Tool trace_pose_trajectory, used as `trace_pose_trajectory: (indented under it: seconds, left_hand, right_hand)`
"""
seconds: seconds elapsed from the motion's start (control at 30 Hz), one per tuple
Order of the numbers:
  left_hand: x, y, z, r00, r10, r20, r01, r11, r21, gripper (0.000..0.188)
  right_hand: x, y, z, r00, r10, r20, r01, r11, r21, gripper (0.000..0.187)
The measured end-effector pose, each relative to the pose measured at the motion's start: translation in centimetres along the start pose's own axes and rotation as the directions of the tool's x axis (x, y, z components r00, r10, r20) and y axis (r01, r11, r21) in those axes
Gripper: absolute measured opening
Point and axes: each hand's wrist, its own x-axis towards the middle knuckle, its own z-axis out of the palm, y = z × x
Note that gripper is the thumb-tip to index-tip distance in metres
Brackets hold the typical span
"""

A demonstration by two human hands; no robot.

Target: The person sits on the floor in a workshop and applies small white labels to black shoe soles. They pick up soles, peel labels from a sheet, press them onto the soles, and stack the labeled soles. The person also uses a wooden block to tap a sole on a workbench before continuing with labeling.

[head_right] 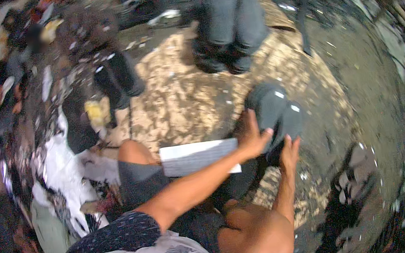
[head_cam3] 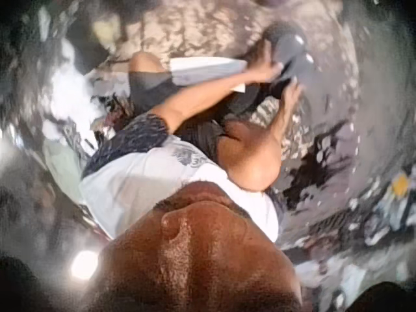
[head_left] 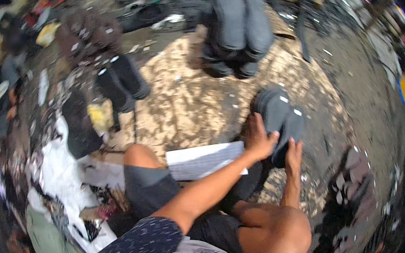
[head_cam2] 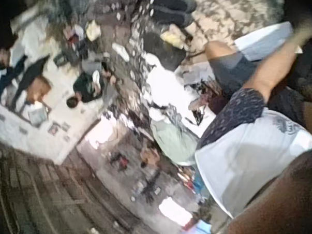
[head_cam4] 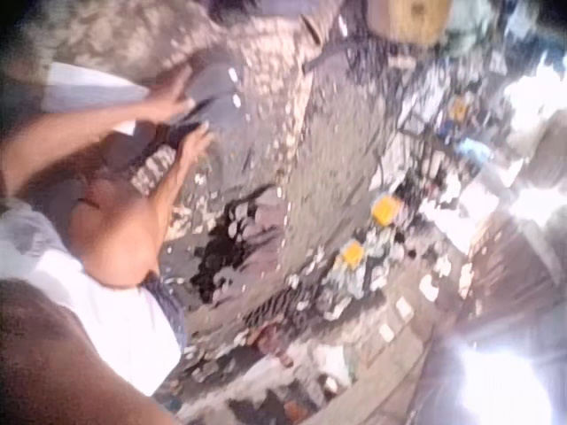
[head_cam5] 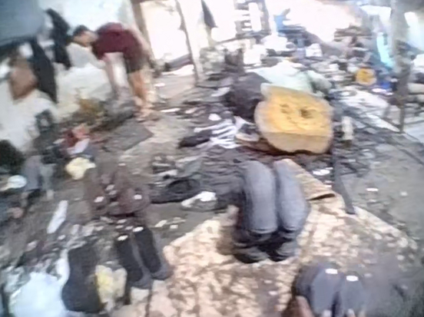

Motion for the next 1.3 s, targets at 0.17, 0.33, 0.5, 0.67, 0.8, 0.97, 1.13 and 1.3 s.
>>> trace_pose_trajectory:
  seconds: [0.17, 0.33, 0.5, 0.67, 0.8, 0.97, 1.13, 1.3]
  left_hand:
    - [1.2, 1.5, -2.3, 0.925, -0.320, 0.205, 0.356, 0.918, -0.172, 0.112]
    - [0.3, 2.3, -13.6, 0.994, 0.095, 0.050, -0.104, 0.957, 0.270, 0.110]
    - [-0.9, -4.7, -17.4, 0.913, 0.401, 0.078, -0.325, 0.596, 0.734, 0.109]
    - [-1.5, 0.3, -27.5, 0.961, 0.201, 0.190, -0.268, 0.841, 0.469, 0.095]
    - [2.3, -3.9, -44.0, 0.997, -0.002, -0.071, 0.023, 0.958, 0.285, 0.101]
    - [7.0, -9.9, -59.2, 0.969, -0.245, 0.021, 0.242, 0.966, 0.087, 0.103]
    - [9.6, -12.0, -61.6, 0.857, -0.515, -0.027, 0.505, 0.828, 0.243, 0.096]
    - [9.8, -13.5, -62.1, 0.907, -0.416, 0.063, 0.404, 0.903, 0.145, 0.097]
  right_hand:
    - [1.1, -0.3, -2.3, 0.969, 0.113, 0.219, -0.193, 0.901, 0.387, 0.079]
    - [-0.2, -4.5, -4.4, 0.925, -0.380, -0.002, 0.312, 0.763, -0.566, 0.088]
    - [5.1, 1.6, -0.4, 0.890, -0.452, 0.059, 0.350, 0.595, -0.724, 0.085]
    - [-2.1, -7.9, -1.1, 0.904, -0.411, 0.118, 0.402, 0.721, -0.564, 0.089]
    - [-6.0, -13.7, 1.6, 0.836, -0.298, 0.460, 0.362, 0.930, -0.056, 0.091]
    - [-7.7, -21.5, 15.4, 0.547, -0.197, 0.814, -0.037, 0.965, 0.259, 0.080]
    - [-11.5, -27.2, 30.9, 0.425, 0.013, 0.905, -0.290, 0.949, 0.122, 0.063]
    - [-15.2, -27.0, 40.7, 0.456, -0.056, 0.888, -0.281, 0.938, 0.203, 0.065]
